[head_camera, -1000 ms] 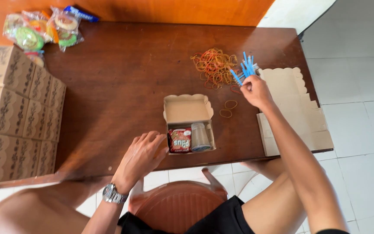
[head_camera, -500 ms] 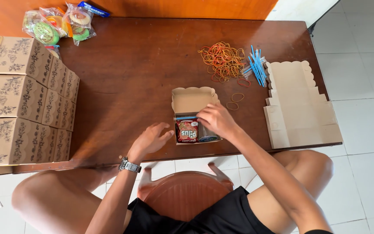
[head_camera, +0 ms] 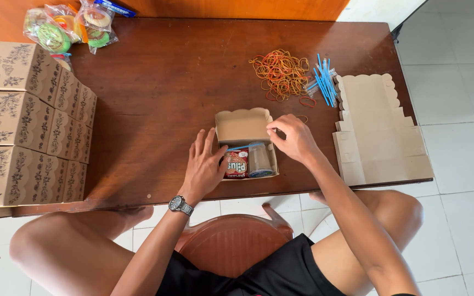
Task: Folding cardboard boxes, filling them with snacks and drinks, and securing them with rubber bands.
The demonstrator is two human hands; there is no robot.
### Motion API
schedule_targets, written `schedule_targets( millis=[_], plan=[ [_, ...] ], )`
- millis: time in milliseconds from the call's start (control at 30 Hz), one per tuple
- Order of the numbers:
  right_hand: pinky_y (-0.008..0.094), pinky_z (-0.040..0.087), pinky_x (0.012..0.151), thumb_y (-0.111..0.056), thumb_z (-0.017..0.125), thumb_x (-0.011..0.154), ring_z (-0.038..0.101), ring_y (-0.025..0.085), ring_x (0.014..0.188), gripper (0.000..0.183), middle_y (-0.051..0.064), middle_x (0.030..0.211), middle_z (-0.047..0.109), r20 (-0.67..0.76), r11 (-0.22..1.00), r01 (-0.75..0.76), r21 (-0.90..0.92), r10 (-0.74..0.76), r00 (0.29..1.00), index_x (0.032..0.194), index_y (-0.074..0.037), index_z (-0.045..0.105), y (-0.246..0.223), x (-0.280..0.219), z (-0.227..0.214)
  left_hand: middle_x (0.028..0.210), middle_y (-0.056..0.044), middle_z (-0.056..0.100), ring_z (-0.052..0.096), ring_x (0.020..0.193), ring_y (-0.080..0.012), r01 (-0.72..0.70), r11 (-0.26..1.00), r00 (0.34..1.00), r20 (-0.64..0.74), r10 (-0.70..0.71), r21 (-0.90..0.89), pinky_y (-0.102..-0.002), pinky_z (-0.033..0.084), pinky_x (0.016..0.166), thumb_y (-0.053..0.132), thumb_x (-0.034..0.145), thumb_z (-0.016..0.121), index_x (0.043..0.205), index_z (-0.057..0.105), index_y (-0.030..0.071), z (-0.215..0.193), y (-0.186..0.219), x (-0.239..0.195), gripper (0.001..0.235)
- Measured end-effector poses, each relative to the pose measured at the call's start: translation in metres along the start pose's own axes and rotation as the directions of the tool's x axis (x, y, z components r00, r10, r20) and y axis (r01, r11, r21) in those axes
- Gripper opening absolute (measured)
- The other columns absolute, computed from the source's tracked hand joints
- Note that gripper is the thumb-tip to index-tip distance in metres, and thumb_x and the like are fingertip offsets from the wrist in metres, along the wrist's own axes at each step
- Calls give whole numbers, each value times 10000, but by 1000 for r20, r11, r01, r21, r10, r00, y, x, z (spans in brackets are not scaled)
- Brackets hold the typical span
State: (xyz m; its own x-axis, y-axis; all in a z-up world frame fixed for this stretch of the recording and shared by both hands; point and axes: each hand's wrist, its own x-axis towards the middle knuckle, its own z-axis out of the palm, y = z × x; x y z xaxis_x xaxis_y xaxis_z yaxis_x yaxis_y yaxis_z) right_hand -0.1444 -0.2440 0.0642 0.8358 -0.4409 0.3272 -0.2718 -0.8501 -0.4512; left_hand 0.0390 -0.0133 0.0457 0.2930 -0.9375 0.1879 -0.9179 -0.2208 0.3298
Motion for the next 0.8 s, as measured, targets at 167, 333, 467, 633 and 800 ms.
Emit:
schedule_targets(
  millis=[167,333,467,633,800],
  plan=[
    [322,550,744,-184,733,909,669,176,830,41,-6,898,696,-50,997,-76,-28,75,996,949,-180,733,9,-7,-5,1662,-201,196,129,1527,-452,32,991,997,67,-24,-127,-570,214,1193,377,1023,454,1343,663,155,-4,6,3,442],
    [337,587,752,-230,757,939,718,214,934,144,57,1013,708,-151,932,-341,124,358,922,1014,-128,689,33,-17,20,1571,-317,240,253,1458,-545,50,926,991,-96,-92,-374,-614,265,1180,373,1029,431,1332,630,142,-11,-1,10,429],
    [432,586,876,-429,704,971,680,321,1152,458,209,1247,674,148,580,-674,458,698,700,1211,-64,567,13,-8,14,1624,-260,212,202,1502,-473,450,469,889,329,-319,-760,-624,216,1204,474,1009,461,1557,346,245,-29,-7,18,605],
    [503,579,902,-402,675,991,634,433,1187,600,330,1308,605,284,367,-676,639,704,651,1354,27,467,17,-4,18,1560,-266,381,290,1490,-440,406,311,906,333,-261,-860,-588,247,1213,438,1030,427,1538,374,153,-39,-3,20,585],
    [393,608,842,-297,726,973,671,266,1048,590,236,1185,640,237,351,-588,729,676,697,1368,37,441,13,-4,11,1475,-333,425,395,1409,-499,251,162,941,201,-271,-954,-564,313,1185,425,1059,405,1511,344,60,-24,-8,20,584]
  ],
)
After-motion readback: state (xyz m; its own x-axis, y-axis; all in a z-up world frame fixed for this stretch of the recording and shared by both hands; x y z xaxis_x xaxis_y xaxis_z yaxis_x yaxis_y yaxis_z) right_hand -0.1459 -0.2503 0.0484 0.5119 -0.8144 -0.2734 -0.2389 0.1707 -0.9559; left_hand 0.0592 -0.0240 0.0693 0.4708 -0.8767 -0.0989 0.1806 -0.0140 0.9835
